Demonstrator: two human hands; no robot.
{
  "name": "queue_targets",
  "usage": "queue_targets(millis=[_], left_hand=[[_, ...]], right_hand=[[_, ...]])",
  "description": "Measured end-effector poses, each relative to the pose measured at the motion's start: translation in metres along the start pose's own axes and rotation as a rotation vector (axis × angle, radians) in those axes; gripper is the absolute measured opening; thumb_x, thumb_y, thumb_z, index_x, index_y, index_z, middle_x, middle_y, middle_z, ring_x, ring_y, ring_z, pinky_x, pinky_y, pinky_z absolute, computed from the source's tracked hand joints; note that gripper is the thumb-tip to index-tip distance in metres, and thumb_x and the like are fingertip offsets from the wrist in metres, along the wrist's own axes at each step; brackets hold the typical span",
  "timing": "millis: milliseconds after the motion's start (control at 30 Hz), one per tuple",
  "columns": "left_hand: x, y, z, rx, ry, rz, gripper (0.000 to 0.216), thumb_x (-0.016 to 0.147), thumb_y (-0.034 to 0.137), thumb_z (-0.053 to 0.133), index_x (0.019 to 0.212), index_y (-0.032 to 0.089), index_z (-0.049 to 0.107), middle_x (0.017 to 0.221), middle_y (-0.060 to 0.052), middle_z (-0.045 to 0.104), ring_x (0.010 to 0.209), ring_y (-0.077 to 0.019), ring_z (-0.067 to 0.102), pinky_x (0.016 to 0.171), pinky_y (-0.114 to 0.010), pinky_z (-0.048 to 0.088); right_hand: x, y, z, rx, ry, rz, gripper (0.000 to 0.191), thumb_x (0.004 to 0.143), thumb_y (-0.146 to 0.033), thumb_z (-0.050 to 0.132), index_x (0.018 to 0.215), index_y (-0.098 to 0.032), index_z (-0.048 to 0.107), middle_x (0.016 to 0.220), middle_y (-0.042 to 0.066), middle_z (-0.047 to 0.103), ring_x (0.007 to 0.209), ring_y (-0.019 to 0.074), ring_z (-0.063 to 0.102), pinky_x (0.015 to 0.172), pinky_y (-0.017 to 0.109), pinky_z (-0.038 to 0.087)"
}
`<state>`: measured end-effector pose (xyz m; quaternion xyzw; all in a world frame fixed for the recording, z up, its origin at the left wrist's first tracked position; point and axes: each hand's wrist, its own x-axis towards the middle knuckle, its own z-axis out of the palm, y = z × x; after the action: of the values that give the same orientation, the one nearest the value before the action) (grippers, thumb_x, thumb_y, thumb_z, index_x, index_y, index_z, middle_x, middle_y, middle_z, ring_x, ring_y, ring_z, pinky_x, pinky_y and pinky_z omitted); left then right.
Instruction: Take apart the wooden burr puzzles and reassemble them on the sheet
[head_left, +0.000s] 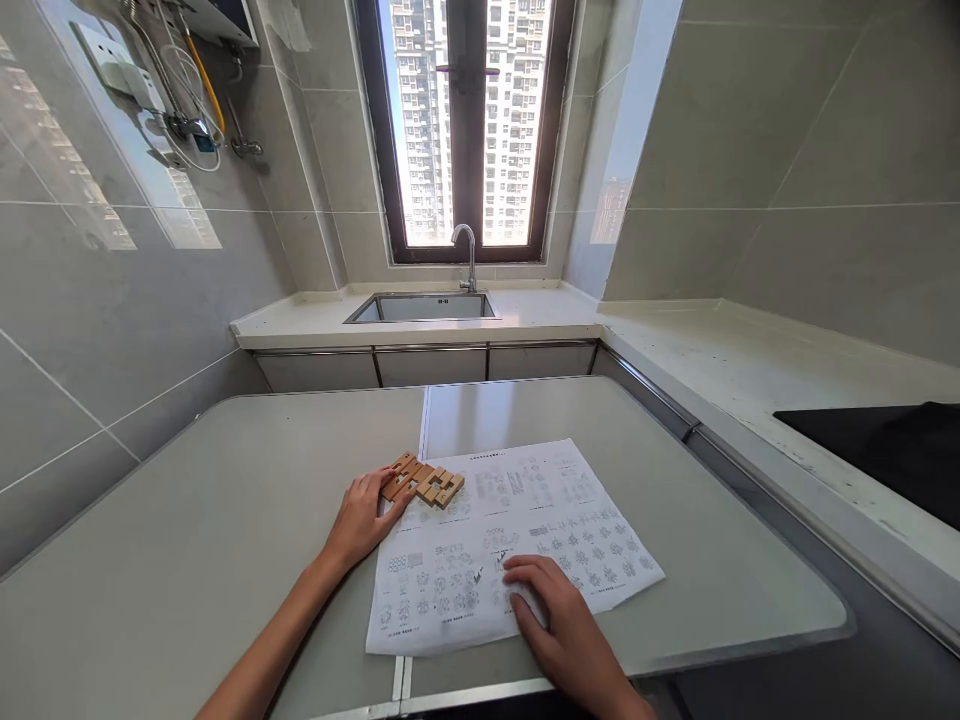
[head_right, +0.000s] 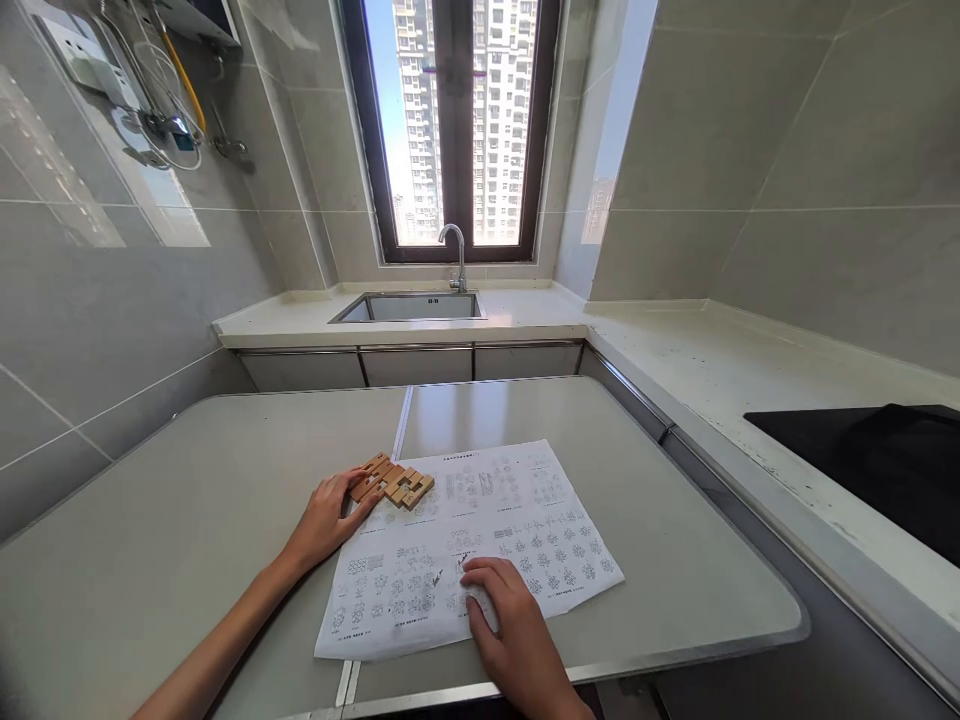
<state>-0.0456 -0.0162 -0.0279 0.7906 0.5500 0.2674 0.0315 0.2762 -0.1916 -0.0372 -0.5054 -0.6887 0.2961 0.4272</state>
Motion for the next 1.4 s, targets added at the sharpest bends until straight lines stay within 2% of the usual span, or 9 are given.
queue_targets(millis=[300,467,800,1067,1400], left_hand=[[-0.001,0.007,0.005,0.065,-0.015,0.063,0.053,0.105,0.062,0.039,0.139,0.034,0.068,0.150,-0.010,0.061,0.135,-0.0359,0.057,0.109,-0.058,0.047],[-0.003,0.008,0.004,0.092,-0.036,0.083,0.051,0.103,0.061,0.046,0.141,0.034,0.067,0.158,-0.008,0.055,0.138,-0.0350,0.056,0.111,-0.056,0.047],[-0.009,0.018,-0.003,0.101,-0.029,0.090,0.045,0.104,0.052,0.049,0.138,0.031,0.069,0.156,-0.007,0.058,0.138,-0.0337,0.058,0.110,-0.056,0.049],[-0.011,0.019,-0.002,0.105,-0.025,0.074,0.046,0.103,0.053,0.048,0.136,0.030,0.071,0.154,-0.008,0.060,0.138,-0.0351,0.058,0.112,-0.056,0.048],[-0.015,0.023,-0.008,0.097,-0.002,0.070,0.043,0.101,0.052,0.052,0.132,0.031,0.074,0.150,-0.007,0.063,0.132,-0.0346,0.062,0.109,-0.055,0.050]], right_hand=[[-0.003,-0.004,-0.008,0.084,0.106,0.140,0.025,0.103,-0.036,0.052,0.104,-0.024,0.075,0.105,0.007,0.078,0.098,0.0263,0.072,0.088,0.036,0.054],[-0.004,-0.006,-0.007,0.088,0.105,0.148,0.029,0.102,-0.041,0.053,0.103,-0.023,0.076,0.102,0.007,0.079,0.092,0.0266,0.071,0.084,0.035,0.052],[-0.007,-0.008,-0.006,0.082,0.086,0.150,0.034,0.102,-0.047,0.053,0.101,-0.023,0.076,0.099,0.008,0.080,0.088,0.0276,0.071,0.075,0.034,0.052],[-0.008,-0.011,-0.007,0.096,0.095,0.132,0.032,0.101,-0.047,0.054,0.097,-0.023,0.076,0.098,0.008,0.080,0.091,0.0279,0.072,0.083,0.035,0.054],[-0.010,-0.008,-0.006,0.094,0.088,0.107,0.033,0.102,-0.047,0.054,0.099,-0.023,0.076,0.100,0.008,0.081,0.092,0.0281,0.073,0.084,0.036,0.054]])
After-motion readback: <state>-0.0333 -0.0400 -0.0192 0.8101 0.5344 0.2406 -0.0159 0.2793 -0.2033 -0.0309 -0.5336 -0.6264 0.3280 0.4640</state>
